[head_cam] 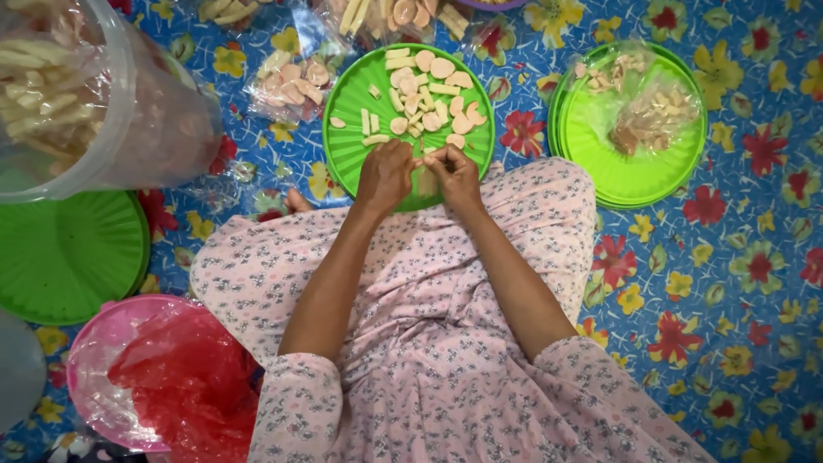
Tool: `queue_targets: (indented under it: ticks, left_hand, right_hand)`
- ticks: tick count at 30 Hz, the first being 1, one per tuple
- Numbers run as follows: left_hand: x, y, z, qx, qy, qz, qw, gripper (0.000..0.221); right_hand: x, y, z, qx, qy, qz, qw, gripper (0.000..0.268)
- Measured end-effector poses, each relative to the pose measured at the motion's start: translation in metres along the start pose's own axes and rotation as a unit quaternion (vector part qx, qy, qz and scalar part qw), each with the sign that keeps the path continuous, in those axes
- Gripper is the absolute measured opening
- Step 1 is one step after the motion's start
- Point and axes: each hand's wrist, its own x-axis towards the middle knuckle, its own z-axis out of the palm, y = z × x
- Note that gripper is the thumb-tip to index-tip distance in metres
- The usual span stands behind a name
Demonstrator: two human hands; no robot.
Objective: Packaging small food slices into plastic bags from a plate
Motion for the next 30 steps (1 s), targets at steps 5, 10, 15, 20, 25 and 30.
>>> queue_targets:
  ticks: [5,10,15,20,25,30]
  left_hand:
    - [-0.002,0.003,-0.001,-0.002,-0.018,-0.062,0.998,0.021]
    - [-0.006,-0.006,0.003,-0.030,-0.032,-0.081,0.996,0.017]
    - [-0.008,-0.002,0.000,-0.019,-0.006,-0.048,0.999,0.010]
    - [-0.009,-0.001,-0.008,-0.008,0.008,-0.061,0.998,0.006]
    - [-0.001,-0.004,-0.061,-0.136,0.118,-0.080,0.980,0.016]
    - [0.010,0.041,-0.191,-0.211,0.256,-0.176,0.927,0.013]
  right_hand:
    - [-0.009,-0.032,0.001,0.021,0.002,0.051,0.998,0.012]
    - [-0.009,-0.028,0.001,0.003,0.016,0.074,0.997,0.018]
    - [-0.006,-0.003,0.000,0.001,0.035,0.054,0.998,0.016]
    - [-0.016,-0.029,0.002,0.027,0.024,0.063,0.997,0.019]
    - [-0.016,-0.024,-0.007,0.094,-0.008,0.057,0.994,0.029]
    - [-0.014,-0.015,-0.009,0.071,-0.024,0.057,0.996,0.026]
